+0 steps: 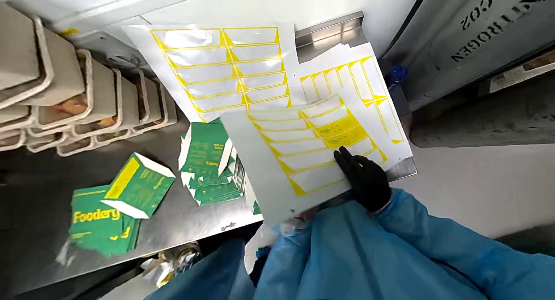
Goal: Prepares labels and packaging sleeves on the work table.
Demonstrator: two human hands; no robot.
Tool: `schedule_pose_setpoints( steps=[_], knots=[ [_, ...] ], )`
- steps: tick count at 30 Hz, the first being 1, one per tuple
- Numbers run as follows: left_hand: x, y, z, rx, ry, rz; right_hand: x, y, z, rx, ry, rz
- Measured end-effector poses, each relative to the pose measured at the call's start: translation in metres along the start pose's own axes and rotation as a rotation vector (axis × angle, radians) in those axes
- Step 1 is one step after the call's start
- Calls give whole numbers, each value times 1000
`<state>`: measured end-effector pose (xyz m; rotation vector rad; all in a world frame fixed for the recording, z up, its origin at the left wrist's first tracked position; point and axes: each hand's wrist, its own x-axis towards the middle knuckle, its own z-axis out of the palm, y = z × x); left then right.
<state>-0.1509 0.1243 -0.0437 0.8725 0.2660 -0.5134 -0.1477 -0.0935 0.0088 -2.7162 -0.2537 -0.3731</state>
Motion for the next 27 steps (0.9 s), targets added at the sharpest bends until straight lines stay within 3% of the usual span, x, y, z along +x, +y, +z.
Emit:
schedule_pose_setpoints(
  steps=[2,3,6,8,9,12,15,18,21,23,27],
  knots=[
    [3,-23,2,-66,-373,107,3,-23,8,117,-132,71],
    [2,-29,12,-22,-372,145,4,-28,13,199,-210,94],
    [8,-30,31,271,5,128,9,-18,16,448,-536,78],
    [28,-32,44,233,282,55,25,-11,-7,642,-715,141],
    [36,-33,49,170,357,49,33,-9,-19,691,-722,228],
    [48,-28,65,-8,433,87,33,15,-20,525,-461,371],
    [47,-22,69,-125,424,70,7,59,31,326,-113,210],
    [45,-15,79,-176,493,54,7,58,29,358,-136,137],
    [36,-10,86,-67,356,179,6,46,18,332,-167,74],
    [35,-11,91,86,396,220,7,41,12,356,-115,50],
    [35,2,112,-14,362,231,15,28,-8,424,38,48]
  ],
)
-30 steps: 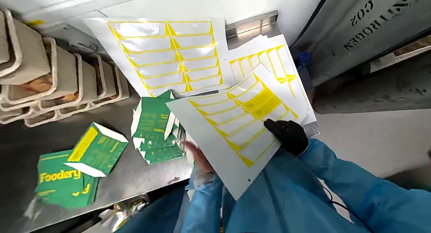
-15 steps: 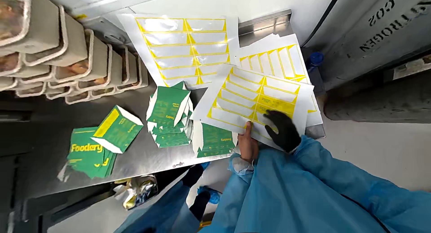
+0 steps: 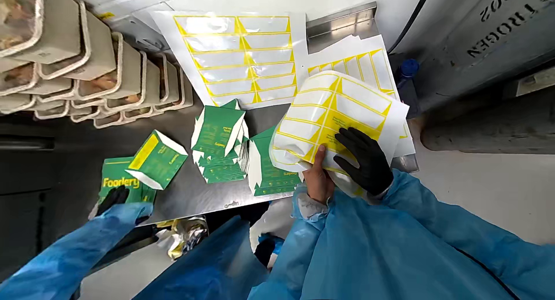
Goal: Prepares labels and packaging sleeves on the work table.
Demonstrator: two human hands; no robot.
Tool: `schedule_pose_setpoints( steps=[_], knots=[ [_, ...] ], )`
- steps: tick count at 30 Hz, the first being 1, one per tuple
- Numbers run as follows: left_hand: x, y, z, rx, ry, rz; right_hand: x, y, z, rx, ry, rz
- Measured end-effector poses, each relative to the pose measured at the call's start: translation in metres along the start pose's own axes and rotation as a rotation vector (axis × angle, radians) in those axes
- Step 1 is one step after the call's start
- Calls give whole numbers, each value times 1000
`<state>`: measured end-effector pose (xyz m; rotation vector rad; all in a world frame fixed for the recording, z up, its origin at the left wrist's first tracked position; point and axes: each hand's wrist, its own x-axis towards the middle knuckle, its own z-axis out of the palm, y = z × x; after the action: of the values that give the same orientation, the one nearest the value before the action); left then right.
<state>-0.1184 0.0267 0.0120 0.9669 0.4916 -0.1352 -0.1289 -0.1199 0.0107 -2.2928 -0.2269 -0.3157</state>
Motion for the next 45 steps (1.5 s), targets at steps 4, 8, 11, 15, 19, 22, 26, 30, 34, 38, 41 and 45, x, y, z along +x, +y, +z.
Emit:
schedule_pose_setpoints(
  steps=[4,8,11,15,19,22,26,30,34,38,41,45],
  knots=[
    [-17,15,9,5,-76,2,10,-25,-13,-30,73,32],
    [-27,27,23,52,-135,72,19,-40,-24,29,167,36],
    [-29,31,29,85,-161,91,23,-46,-27,165,267,60],
    [-29,27,37,76,-128,126,25,-50,-29,288,241,170],
    [-22,24,39,69,-127,175,23,-49,-24,333,285,166],
    [-22,26,39,108,-113,183,24,-47,-24,341,287,135],
    [-16,30,43,88,-114,210,30,-41,-28,388,243,117],
    [-17,35,47,95,-77,255,35,-30,-31,343,225,65],
    [-17,36,50,95,-65,263,36,-31,-28,360,244,74],
    [-18,38,44,219,-50,185,36,-32,-26,398,224,83],
    [-12,44,49,191,-18,144,37,-30,-24,370,214,68],
    [-15,47,51,170,0,76,39,-26,-22,279,165,35]
  ],
)
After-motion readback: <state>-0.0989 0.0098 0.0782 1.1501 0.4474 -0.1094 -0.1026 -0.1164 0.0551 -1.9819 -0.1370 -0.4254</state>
